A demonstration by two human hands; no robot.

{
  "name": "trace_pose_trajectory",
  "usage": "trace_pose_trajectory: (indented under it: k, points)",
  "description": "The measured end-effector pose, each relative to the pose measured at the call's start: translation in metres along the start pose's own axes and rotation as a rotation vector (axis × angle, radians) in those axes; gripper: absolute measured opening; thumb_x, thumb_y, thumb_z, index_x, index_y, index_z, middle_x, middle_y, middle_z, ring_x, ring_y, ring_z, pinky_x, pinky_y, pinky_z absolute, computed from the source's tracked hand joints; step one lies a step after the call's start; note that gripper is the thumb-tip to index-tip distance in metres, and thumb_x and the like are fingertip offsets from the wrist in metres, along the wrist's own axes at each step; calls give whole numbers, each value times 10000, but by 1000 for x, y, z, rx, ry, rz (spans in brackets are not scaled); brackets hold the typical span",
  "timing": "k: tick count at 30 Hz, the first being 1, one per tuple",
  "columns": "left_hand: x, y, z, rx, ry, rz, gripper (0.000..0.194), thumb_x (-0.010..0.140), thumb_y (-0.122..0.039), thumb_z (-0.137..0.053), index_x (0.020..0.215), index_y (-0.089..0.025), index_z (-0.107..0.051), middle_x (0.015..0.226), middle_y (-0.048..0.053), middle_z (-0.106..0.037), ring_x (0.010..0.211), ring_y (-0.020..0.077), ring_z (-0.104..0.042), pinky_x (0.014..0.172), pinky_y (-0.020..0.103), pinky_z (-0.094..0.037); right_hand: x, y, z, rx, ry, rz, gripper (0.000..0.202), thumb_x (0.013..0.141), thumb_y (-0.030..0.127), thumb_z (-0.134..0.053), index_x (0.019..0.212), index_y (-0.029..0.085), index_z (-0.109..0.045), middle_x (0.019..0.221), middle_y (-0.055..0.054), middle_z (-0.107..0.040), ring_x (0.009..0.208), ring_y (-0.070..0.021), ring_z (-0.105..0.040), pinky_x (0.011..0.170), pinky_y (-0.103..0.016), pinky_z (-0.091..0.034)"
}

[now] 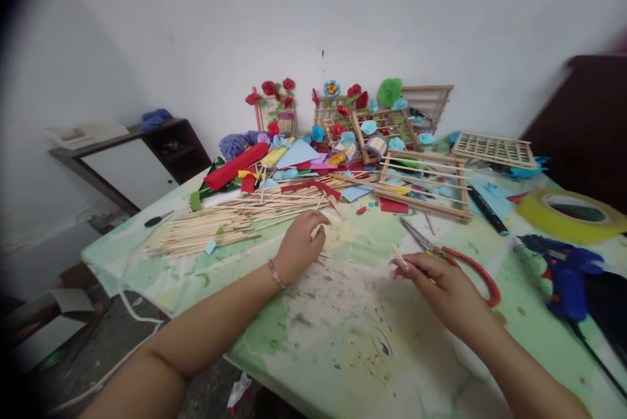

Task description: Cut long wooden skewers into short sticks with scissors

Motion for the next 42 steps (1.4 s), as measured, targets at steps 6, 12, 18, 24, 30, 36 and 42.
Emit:
trace_pose_trajectory:
  k: [6,12,18,24,30,36,42]
  points:
    - [21,46,2,282,111,218,326,751,-121,-460,1055,-138,-576,1017,98,-616,976,191,-562,878,297,-432,-12,-12,14,-4,-162,20,400,765,605,-508,789,245,-682,890,-70,-678,830,-247,-623,719,-354,-493]
    - [43,95,29,559,200,334,404,733,-62,-440,1109,-85,-588,1028,197,-592,1004,283,-556,863,385,-415,-16,-15,24,19,-181,57,389,815,566,-474,809,225,-661,835,-56,-670,768,-206,-609,674,-308,-472]
    - [61,122,34,625,259,267,200,753,-243,-542,835,-146,-696,936,141,-635,967,279,-563,858,360,-420,-22,3,24,-52,-183,141,340,866,485,-443,830,234,-669,890,-46,-674,844,-200,-616,728,-300,-470]
    - [67,116,45,556,138,205,246,826,-254,-467,826,-188,-704,918,94,-681,913,221,-599,817,290,-431,-21,5,22,-67,-120,129,329,891,453,-412,842,241,-659,884,-39,-666,867,-205,-598,759,-325,-452]
    - [86,70,76,461,-158,157,395,920,-337,-329,1091,-155,-635,1051,114,-664,1007,225,-589,859,303,-425,-20,6,20,-62,-102,138,330,894,435,-401,833,232,-653,877,-55,-667,848,-219,-599,740,-342,-442]
    - [91,-18,80,-368,-240,108,332,833,-464,-502,960,-186,-634,814,40,-684,682,159,-637,661,263,-496,-21,6,18,16,-78,72,307,888,426,-412,879,224,-643,856,-48,-671,829,-208,-598,735,-340,-432]
    - [72,-67,22,-965,149,365,352,662,-443,-710,807,-149,-581,641,-6,-633,496,110,-602,519,224,-496,-19,-3,12,384,-103,-10,302,838,454,-476,894,181,-592,772,-52,-676,687,-163,-586,677,-313,-443]
Point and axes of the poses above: each hand's wrist, its own x-axis towards the middle knuckle, its own z-axis out of the back of the hand, y = z × x, the point moved 5 cm from there along x, towards the middle knuckle
